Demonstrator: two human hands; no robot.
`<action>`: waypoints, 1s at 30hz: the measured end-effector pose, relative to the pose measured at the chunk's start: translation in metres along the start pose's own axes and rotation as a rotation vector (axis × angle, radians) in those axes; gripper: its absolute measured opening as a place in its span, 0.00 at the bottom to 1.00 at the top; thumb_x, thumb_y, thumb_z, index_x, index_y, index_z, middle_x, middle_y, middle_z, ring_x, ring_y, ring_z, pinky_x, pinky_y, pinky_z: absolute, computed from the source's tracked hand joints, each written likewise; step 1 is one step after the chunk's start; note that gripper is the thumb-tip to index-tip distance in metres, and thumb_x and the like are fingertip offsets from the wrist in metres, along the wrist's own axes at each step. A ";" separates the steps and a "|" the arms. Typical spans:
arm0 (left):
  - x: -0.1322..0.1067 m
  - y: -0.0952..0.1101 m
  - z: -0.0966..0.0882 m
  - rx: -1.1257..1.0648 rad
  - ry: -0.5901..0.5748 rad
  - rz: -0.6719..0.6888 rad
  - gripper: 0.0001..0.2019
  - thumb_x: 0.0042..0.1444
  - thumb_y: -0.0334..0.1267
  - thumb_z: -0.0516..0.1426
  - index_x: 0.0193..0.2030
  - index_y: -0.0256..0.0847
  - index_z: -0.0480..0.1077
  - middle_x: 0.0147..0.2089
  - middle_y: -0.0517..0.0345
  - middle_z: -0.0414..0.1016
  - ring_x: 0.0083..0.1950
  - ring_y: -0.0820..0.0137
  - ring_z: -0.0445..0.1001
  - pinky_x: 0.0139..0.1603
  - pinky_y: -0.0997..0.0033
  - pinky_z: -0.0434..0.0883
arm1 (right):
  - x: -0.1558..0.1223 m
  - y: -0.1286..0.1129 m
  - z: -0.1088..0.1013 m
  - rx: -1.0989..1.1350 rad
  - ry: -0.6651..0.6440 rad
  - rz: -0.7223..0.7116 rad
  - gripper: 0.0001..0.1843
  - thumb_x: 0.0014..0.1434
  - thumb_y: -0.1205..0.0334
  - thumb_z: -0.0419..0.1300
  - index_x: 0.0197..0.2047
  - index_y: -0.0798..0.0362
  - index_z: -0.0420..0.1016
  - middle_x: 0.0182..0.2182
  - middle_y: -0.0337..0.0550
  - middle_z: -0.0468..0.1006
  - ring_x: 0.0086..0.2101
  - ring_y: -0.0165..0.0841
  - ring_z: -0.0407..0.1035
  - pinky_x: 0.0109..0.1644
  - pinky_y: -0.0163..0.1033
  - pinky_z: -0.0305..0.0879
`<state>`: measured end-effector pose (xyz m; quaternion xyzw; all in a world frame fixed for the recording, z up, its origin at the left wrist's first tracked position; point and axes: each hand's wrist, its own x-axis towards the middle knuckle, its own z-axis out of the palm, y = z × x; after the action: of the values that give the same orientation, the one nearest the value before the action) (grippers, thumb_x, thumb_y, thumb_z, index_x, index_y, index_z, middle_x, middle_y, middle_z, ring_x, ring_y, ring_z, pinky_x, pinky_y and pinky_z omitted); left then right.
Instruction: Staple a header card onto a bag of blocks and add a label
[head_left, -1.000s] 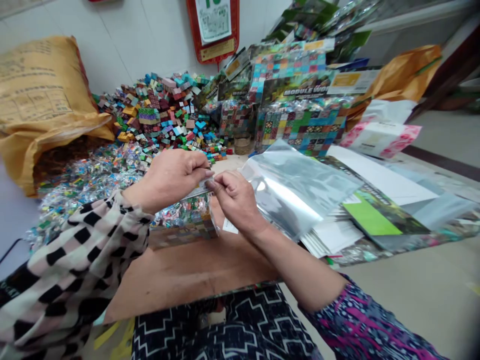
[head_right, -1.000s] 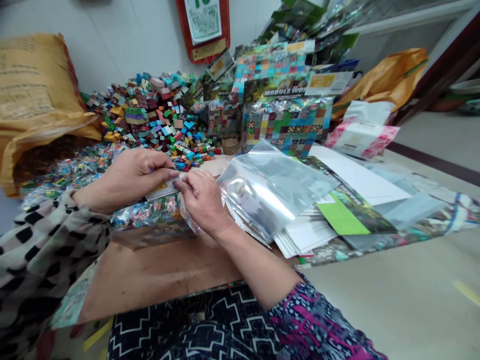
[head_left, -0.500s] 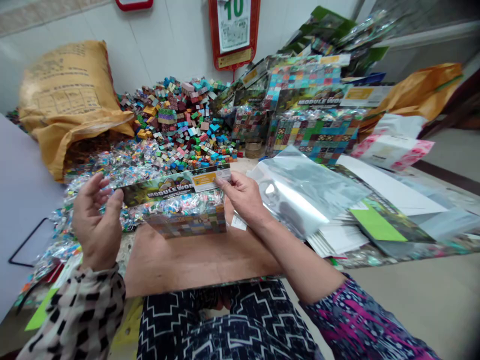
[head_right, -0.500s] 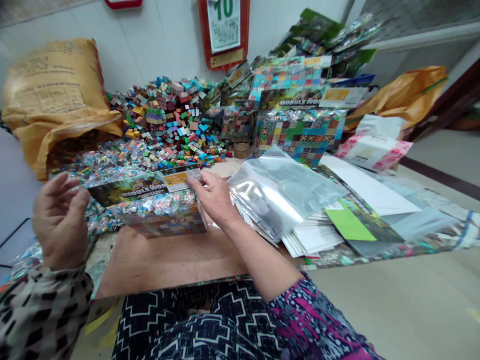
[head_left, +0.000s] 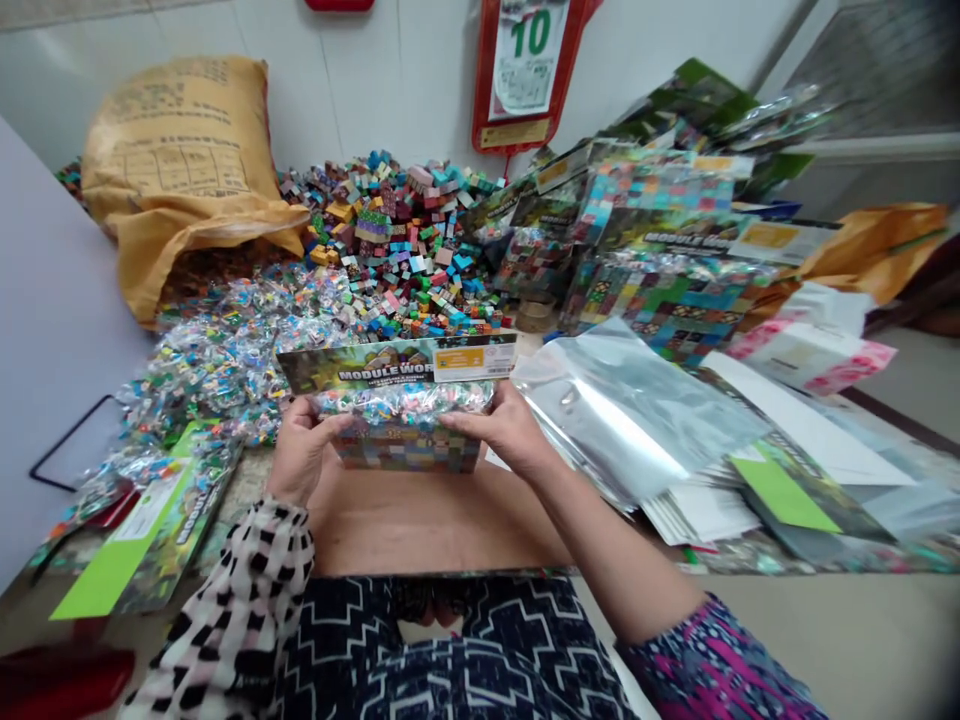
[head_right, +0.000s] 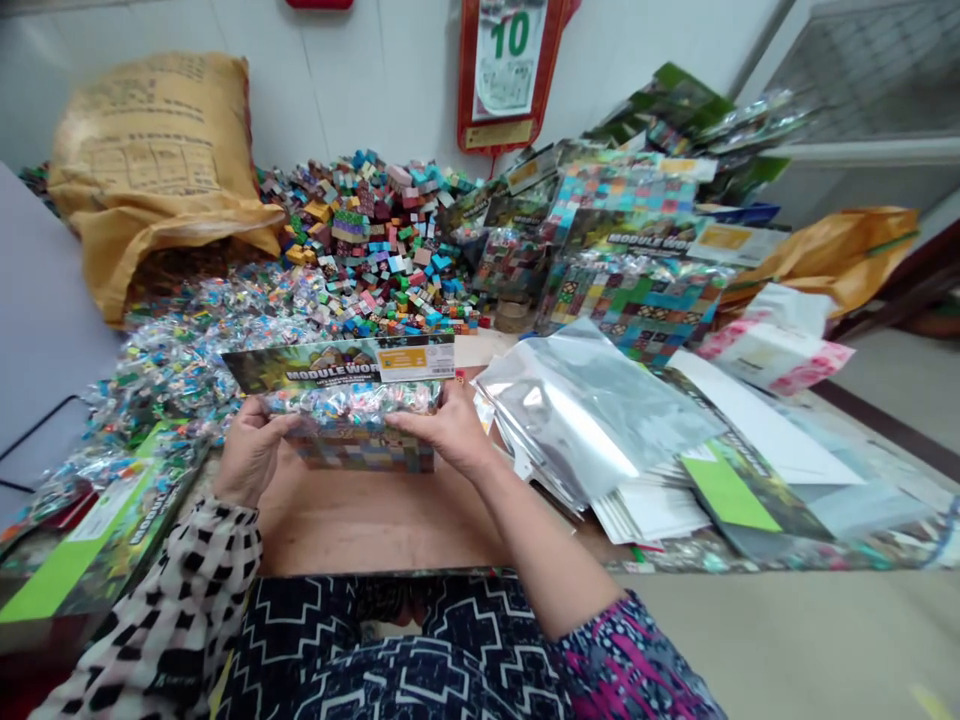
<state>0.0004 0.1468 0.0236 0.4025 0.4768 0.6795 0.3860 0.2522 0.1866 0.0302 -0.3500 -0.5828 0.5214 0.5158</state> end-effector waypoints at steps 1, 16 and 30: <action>-0.001 -0.001 0.000 -0.004 0.003 -0.004 0.20 0.33 0.38 0.73 0.32 0.38 0.71 0.31 0.61 0.77 0.34 0.72 0.75 0.38 0.73 0.73 | -0.001 0.000 0.002 0.020 0.017 -0.007 0.34 0.39 0.54 0.76 0.50 0.49 0.73 0.52 0.48 0.79 0.53 0.47 0.72 0.63 0.58 0.64; -0.001 -0.002 0.010 -0.047 0.024 -0.073 0.27 0.30 0.37 0.75 0.39 0.39 0.70 0.37 0.62 0.79 0.37 0.72 0.77 0.39 0.74 0.73 | -0.008 -0.003 0.010 0.041 0.147 0.040 0.45 0.35 0.55 0.78 0.56 0.47 0.65 0.56 0.47 0.74 0.56 0.44 0.69 0.64 0.53 0.63; 0.012 -0.005 -0.006 -0.150 -0.120 -0.149 0.21 0.27 0.44 0.75 0.29 0.39 0.77 0.32 0.56 0.81 0.34 0.66 0.79 0.37 0.68 0.77 | -0.007 -0.007 0.018 0.212 0.122 0.027 0.30 0.36 0.61 0.76 0.46 0.47 0.77 0.48 0.41 0.81 0.50 0.42 0.74 0.61 0.53 0.67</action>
<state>-0.0086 0.1568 0.0197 0.3758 0.4292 0.6574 0.4923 0.2377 0.1739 0.0370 -0.3324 -0.4872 0.5646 0.5774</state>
